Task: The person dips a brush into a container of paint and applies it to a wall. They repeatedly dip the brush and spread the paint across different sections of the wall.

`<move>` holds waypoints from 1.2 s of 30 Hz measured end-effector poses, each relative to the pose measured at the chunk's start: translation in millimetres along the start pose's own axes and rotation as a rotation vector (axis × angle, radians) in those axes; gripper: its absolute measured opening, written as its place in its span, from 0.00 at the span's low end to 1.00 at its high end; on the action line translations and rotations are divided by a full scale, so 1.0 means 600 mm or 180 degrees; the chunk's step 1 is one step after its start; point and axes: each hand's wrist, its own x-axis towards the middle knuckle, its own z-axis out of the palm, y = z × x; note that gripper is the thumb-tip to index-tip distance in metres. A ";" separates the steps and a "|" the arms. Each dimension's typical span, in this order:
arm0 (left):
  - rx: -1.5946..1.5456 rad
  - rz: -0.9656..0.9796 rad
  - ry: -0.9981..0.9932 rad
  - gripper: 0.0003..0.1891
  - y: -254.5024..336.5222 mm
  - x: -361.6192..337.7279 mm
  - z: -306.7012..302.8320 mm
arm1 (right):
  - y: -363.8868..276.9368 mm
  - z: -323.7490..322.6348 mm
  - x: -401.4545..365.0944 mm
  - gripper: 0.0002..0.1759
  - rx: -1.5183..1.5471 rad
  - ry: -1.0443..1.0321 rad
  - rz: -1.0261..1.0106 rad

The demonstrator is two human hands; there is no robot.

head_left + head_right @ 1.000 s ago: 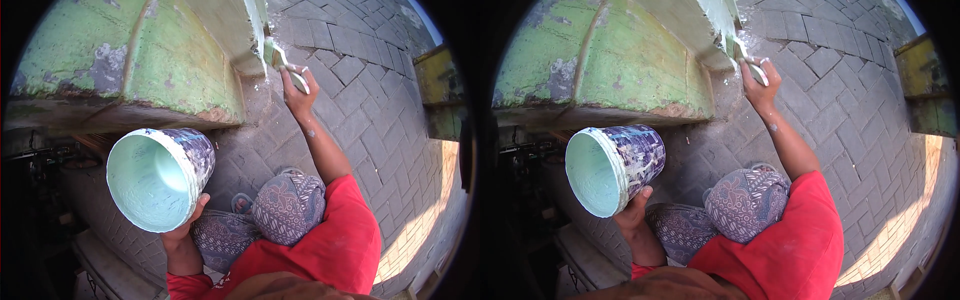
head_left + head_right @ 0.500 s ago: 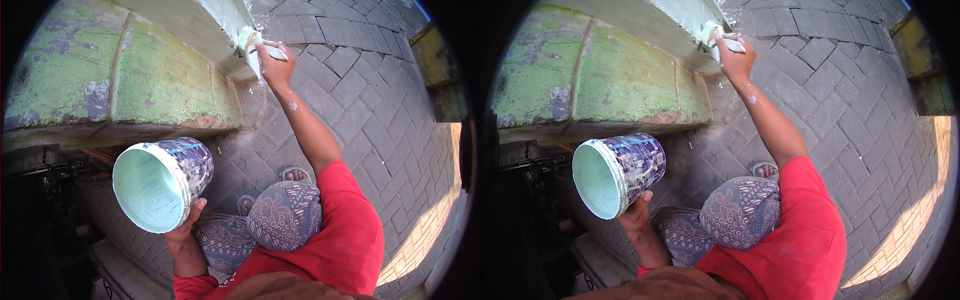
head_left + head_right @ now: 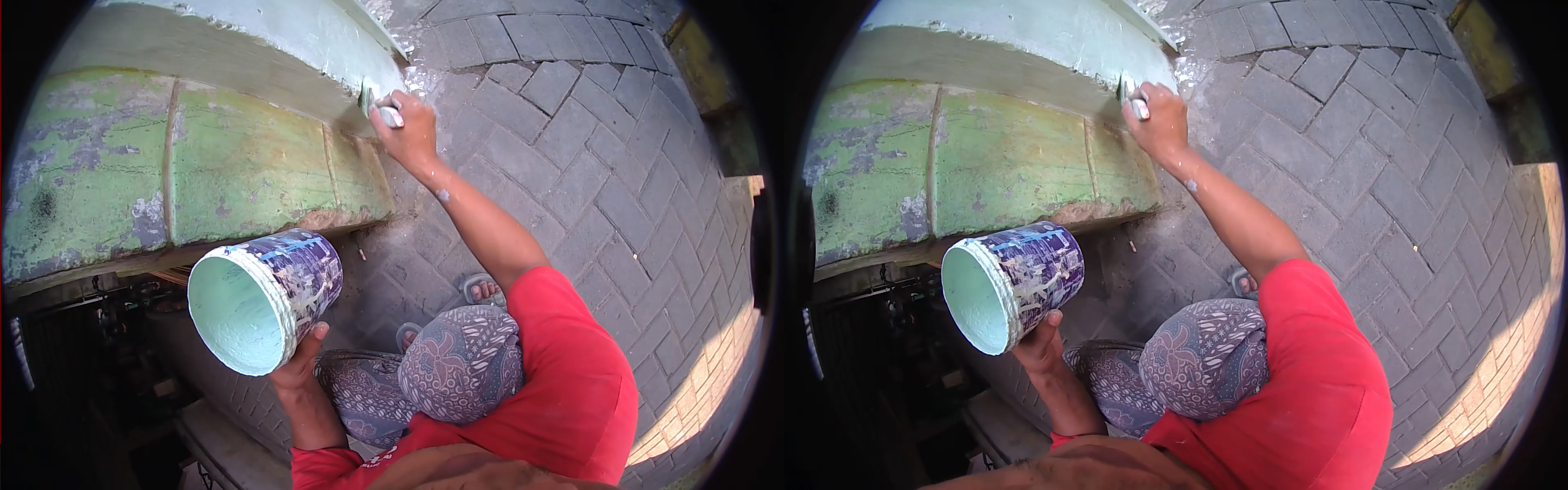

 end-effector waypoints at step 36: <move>0.0782 0.0124 -0.0321 0.45 -0.011 0.000 0.032 | 0.015 -0.003 -0.064 0.10 0.1239 0.0504 0.0823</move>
